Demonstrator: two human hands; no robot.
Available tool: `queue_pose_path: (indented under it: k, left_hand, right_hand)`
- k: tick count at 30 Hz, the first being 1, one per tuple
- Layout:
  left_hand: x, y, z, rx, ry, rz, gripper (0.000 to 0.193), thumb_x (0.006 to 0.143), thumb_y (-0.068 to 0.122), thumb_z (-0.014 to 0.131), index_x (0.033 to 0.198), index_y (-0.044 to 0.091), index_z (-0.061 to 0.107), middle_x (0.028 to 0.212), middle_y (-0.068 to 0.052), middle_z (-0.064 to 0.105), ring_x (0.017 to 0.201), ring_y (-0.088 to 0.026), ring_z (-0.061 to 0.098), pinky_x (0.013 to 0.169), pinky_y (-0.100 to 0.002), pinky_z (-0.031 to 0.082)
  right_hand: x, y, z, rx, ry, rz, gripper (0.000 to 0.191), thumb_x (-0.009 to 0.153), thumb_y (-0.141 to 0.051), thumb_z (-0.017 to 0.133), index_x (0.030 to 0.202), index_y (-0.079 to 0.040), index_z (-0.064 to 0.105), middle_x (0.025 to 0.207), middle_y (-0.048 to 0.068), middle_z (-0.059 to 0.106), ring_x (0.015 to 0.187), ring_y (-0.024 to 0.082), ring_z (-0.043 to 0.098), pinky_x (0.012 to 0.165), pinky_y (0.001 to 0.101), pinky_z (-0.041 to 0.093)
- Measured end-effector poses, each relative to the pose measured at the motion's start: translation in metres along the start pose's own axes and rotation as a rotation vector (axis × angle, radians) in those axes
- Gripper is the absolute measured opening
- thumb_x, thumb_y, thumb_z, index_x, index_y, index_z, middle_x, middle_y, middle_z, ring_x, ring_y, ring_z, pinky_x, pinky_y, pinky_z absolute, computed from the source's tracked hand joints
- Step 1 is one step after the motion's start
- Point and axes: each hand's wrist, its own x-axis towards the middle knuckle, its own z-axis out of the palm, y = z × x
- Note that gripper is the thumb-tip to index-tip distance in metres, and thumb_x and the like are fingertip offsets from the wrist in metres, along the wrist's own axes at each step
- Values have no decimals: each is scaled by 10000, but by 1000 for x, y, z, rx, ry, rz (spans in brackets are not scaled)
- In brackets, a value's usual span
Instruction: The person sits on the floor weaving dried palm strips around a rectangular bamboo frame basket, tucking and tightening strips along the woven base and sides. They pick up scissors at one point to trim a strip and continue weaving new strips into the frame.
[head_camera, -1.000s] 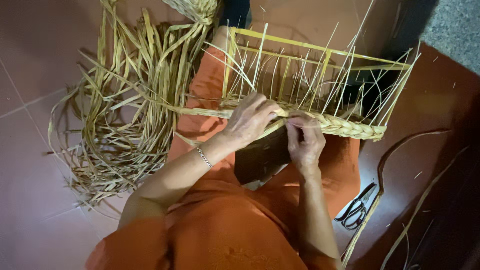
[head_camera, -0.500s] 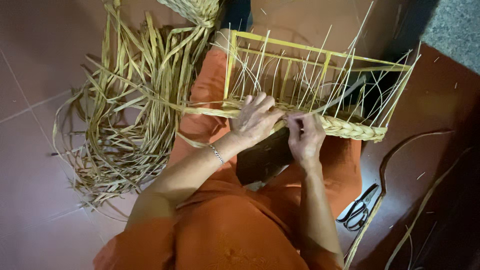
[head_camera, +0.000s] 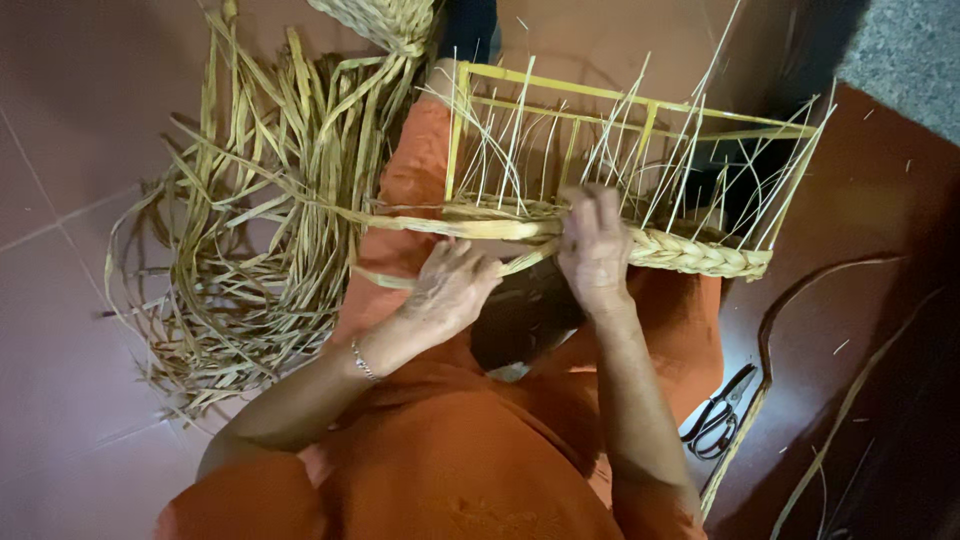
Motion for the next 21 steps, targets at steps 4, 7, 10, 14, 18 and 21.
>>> queue_pose_path:
  k: [4,7,10,14,18,21]
  left_hand:
    - [1,-16,0,-75,-45,-79,154,1089,155,617,1002,41,675,850,-109,599,707,-215,540,599,-394,472]
    - [19,-27,-22,-23,123,-30,69,1016,106,661,1000,48,696,855,-83,611,763,-207,533,616,-389,462]
    - [49,-26,-44,84,262,-9,22,1004,111,714,1022,104,724,853,-63,591,865,-228,516,728,-422,436]
    - [67,-7,-58,275,648,47,198,894,91,664,1074,161,711,1136,-114,658,1165,-245,513,1027,-502,379]
    - [48,11,-49,-14,369,222,220,961,88,664,1176,57,702,1080,-123,654,1078,-266,549,889,-435,450]
    - [60,10,-27,-75,99,34,232,939,26,615,1154,-19,689,920,-155,646,861,-281,607,721,-438,540]
  right_hand:
    - [0,5,1,203,-87,0,374,888,147,629,1173,-73,729,1075,122,761,859,196,737,651,282,624]
    - [-3,7,-17,392,-157,78,291,941,62,694,1200,-62,745,1055,109,760,857,206,735,664,301,615]
    - [-1,7,-30,474,-269,148,280,900,0,758,1175,-54,744,1030,134,757,789,222,720,603,312,579]
    - [2,-2,-24,414,-214,209,248,872,-26,780,1117,-49,752,980,137,756,811,223,724,701,322,581]
    - [0,3,-20,487,-219,248,193,910,24,730,1097,-23,727,976,135,736,856,202,713,756,319,557]
    - [-2,8,-18,559,-259,321,158,939,17,707,1092,-21,694,915,106,708,802,168,663,723,296,549]
